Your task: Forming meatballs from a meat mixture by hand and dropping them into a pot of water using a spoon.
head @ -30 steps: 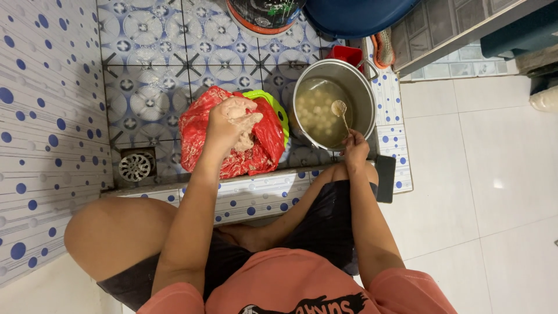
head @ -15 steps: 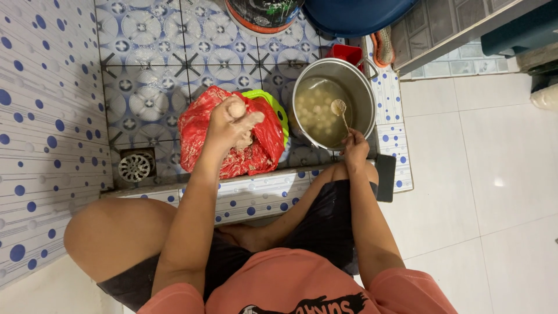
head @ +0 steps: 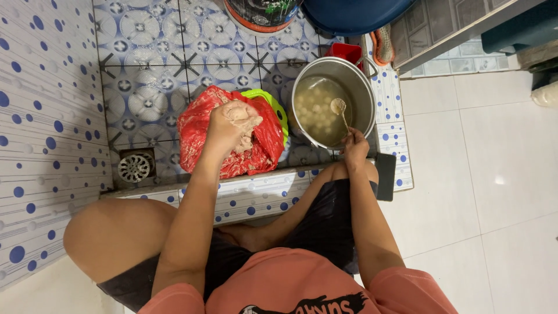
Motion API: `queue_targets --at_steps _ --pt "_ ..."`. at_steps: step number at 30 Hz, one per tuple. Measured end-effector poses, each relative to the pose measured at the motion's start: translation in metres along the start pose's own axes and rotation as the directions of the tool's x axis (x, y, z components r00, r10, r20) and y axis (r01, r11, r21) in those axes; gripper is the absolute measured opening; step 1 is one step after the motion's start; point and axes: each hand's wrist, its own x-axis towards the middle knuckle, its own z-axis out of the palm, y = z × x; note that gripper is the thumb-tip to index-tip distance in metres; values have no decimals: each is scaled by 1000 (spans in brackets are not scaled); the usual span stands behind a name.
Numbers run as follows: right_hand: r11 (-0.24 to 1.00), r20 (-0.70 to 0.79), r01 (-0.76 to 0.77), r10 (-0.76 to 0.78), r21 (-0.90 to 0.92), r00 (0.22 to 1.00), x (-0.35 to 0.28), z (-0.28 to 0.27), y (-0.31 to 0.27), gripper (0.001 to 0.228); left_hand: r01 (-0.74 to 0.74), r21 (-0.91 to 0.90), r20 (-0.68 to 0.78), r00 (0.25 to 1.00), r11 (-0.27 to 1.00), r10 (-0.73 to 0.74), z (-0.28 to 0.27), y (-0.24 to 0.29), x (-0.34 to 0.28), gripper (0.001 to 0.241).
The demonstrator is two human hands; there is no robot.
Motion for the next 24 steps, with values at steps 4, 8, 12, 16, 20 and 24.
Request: queue_targets --at_steps 4,8,12,16,20,24 --pt "1000 4 1 -1 -3 1000 0 1 -2 24 1 24 -42 999 1000 0 3 -13 9 27" --pt "1000 -2 0 0 3 1000 0 0 -4 23 44 -29 -63 997 999 -46 2 -15 12 38" --pt "1000 4 -10 10 8 1000 0 0 -3 23 -44 8 84 996 999 43 -1 7 10 37" --pt "1000 -2 -8 8 6 1000 0 1 -2 23 86 -115 42 996 990 -82 -7 -19 21 33" --pt "1000 6 -4 4 5 1000 2 0 0 23 156 -72 15 988 985 -155 -1 2 13 27" --pt "1000 13 2 -2 -4 1000 -1 -1 -7 24 10 -52 56 998 999 -7 5 18 -2 23"
